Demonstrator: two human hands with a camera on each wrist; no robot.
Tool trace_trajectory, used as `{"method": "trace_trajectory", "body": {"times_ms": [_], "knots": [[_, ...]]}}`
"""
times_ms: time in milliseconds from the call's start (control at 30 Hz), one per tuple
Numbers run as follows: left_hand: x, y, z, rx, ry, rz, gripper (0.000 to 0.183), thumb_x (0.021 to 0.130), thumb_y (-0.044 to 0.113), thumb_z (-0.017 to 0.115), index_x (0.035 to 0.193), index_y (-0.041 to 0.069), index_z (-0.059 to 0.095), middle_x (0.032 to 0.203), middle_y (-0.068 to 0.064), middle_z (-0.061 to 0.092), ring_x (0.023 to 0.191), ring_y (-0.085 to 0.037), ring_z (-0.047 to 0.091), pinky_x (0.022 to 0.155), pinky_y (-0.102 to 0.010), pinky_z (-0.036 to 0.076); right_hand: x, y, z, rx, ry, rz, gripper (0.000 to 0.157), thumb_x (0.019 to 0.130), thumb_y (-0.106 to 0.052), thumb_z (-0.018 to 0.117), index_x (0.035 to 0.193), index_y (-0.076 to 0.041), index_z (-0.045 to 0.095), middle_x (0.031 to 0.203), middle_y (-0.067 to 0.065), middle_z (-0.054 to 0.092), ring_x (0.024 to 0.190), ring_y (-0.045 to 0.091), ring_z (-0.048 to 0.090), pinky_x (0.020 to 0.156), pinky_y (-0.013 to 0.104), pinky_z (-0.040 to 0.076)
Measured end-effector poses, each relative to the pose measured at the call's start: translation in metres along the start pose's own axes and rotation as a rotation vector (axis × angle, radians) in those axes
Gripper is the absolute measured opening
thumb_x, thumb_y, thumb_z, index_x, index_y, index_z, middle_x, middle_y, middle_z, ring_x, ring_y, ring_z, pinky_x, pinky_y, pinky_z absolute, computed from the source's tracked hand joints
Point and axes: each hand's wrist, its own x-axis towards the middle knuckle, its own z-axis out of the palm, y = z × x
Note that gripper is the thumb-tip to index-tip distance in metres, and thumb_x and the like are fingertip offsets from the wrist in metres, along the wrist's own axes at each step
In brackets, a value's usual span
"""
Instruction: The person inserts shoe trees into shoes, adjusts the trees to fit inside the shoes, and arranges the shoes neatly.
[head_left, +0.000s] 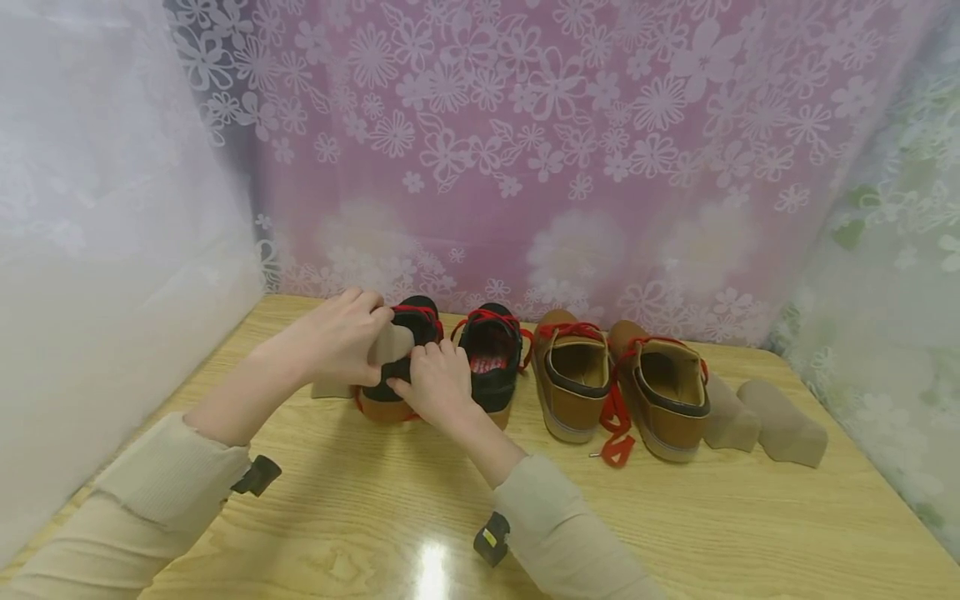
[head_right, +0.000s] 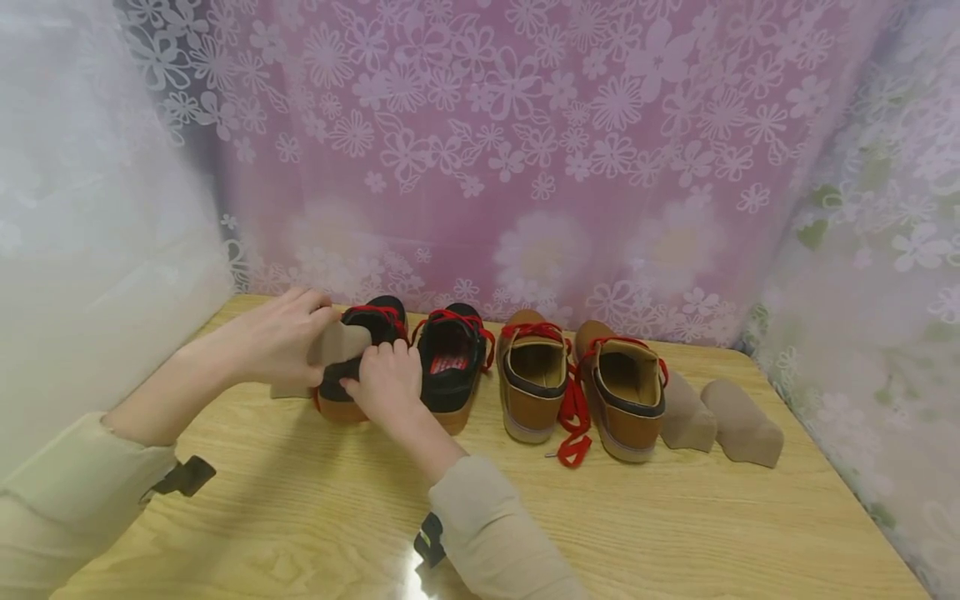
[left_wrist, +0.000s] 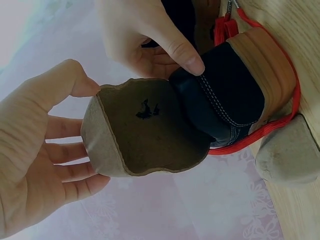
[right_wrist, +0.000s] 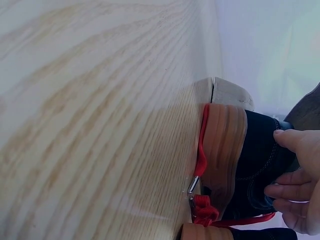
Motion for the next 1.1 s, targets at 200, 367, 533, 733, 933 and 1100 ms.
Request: {"method": "trace_trajectory", "body": {"times_ms": [200,367,533,733,933,1100], "knots": [[0.005,-0.001,-0.003,-0.035,-0.038,-0.029,0.05,0.065,0.026,0.072,0.103,-0.004,0.059,0.099,-0.016,0.052,0.086,-0.032,0.049,0.077,-0.042,0.044,0.0,0.0,-0.001,0.002,-0.011,0.006,0.05,0.081,-0.06,0.059,0.089,-0.011,0.062,0.077,0.0,0.056,0.077,0.019,0.049,0.067,0.029,0.038],[0.01,-0.001,-0.006,-0.06,-0.068,-0.047,0.05,0.066,0.026,0.073,0.104,-0.003,0.059,0.103,-0.017,0.053,0.091,-0.033,0.049,0.079,-0.043,0.044,0.0,0.0,-0.002,0.007,-0.016,0.019,0.05,0.08,-0.061,0.058,0.09,-0.012,0.063,0.078,-0.001,0.056,0.078,0.019,0.049,0.067,0.03,0.037],[0.015,-0.003,-0.006,-0.084,-0.084,-0.051,0.049,0.066,0.026,0.074,0.104,-0.002,0.06,0.104,-0.018,0.054,0.094,-0.034,0.05,0.08,-0.043,0.044,-0.001,0.0,-0.003,0.022,-0.009,0.023,0.05,0.08,-0.06,0.059,0.091,-0.012,0.065,0.079,-0.001,0.058,0.079,0.019,0.049,0.068,0.029,0.037],[0.02,-0.003,-0.003,-0.081,-0.113,-0.058,0.051,0.068,0.027,0.073,0.107,-0.003,0.06,0.108,-0.019,0.053,0.098,-0.036,0.049,0.083,-0.045,0.044,-0.002,0.001,-0.001,0.033,-0.002,0.022,0.05,0.079,-0.061,0.059,0.091,-0.012,0.065,0.079,-0.002,0.058,0.079,0.019,0.049,0.068,0.03,0.037],[0.026,-0.002,0.001,-0.068,-0.125,-0.057,0.056,0.069,0.028,0.073,0.112,-0.005,0.059,0.112,-0.021,0.053,0.103,-0.038,0.049,0.088,-0.047,0.043,-0.002,0.001,0.001,0.032,0.001,0.027,0.051,0.08,-0.062,0.058,0.092,-0.012,0.066,0.083,-0.002,0.06,0.082,0.019,0.049,0.07,0.031,0.037],[0.029,-0.003,0.003,-0.094,-0.138,-0.078,0.051,0.071,0.025,0.073,0.11,-0.004,0.059,0.111,-0.02,0.053,0.102,-0.038,0.049,0.086,-0.047,0.043,-0.003,0.0,-0.001,0.031,-0.003,0.029,0.053,0.08,-0.062,0.057,0.096,-0.012,0.066,0.088,-0.001,0.062,0.086,0.02,0.05,0.073,0.032,0.037]]}}
